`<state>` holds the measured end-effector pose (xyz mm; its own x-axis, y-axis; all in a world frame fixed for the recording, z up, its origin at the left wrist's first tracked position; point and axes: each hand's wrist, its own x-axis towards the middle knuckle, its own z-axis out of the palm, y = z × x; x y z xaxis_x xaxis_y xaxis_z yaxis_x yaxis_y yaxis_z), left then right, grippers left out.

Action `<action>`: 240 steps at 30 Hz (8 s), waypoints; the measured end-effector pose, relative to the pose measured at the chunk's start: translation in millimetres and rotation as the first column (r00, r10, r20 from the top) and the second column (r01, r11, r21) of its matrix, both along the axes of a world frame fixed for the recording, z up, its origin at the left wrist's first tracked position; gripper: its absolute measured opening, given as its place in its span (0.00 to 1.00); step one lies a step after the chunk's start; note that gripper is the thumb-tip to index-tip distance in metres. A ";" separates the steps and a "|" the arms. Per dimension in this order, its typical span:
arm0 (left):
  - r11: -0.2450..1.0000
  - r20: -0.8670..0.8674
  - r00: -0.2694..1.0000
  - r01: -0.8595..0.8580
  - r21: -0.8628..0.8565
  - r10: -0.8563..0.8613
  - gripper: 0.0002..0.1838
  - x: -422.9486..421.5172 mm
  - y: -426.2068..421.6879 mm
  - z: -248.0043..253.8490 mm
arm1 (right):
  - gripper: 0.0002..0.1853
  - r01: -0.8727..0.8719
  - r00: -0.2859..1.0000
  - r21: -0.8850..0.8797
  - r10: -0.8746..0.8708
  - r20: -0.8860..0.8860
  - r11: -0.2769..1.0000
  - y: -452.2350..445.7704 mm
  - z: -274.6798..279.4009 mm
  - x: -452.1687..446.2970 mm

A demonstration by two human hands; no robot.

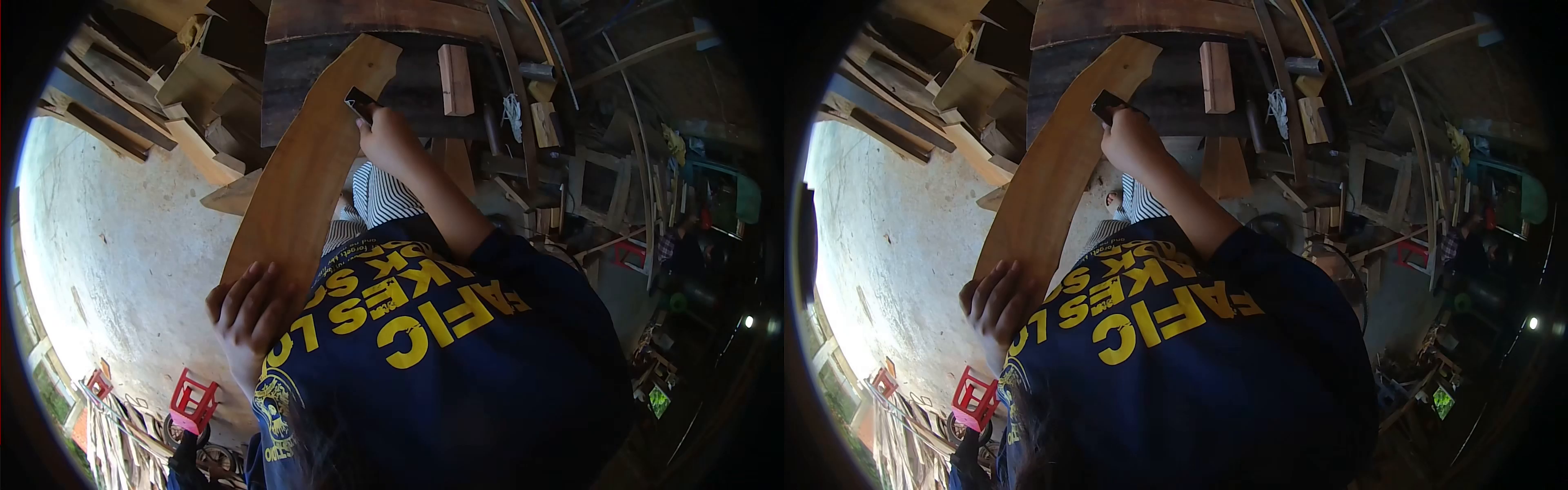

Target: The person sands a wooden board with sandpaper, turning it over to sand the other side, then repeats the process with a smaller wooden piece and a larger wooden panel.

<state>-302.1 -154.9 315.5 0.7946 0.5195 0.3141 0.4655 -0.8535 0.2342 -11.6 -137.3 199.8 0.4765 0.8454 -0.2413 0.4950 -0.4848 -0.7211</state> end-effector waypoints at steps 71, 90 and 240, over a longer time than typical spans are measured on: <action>0.998 -0.054 0.998 0.020 -0.056 -0.023 0.09 -1.3 8.7 9.2 | 0.35 0.016 0.988 -0.121 0.004 0.157 0.992 94.5 -119.6 97.7; 0.993 -0.070 0.996 -0.063 -0.101 0.056 0.06 1.7 8.0 15.4 | 0.31 -0.140 0.979 0.237 0.170 -0.113 0.961 3.8 -21.1 -12.3; 0.985 -0.059 0.995 -0.084 -0.152 0.075 0.07 0.1 -5.7 -1.7 | 0.30 -0.424 0.902 0.098 0.410 0.133 0.900 -30.7 12.1 -40.4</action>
<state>-302.0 -160.5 313.8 0.7621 0.6206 0.1846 0.5455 -0.7690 0.3333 -52.0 -168.0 211.9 0.0906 0.9916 -0.0923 0.7093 -0.1293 -0.6930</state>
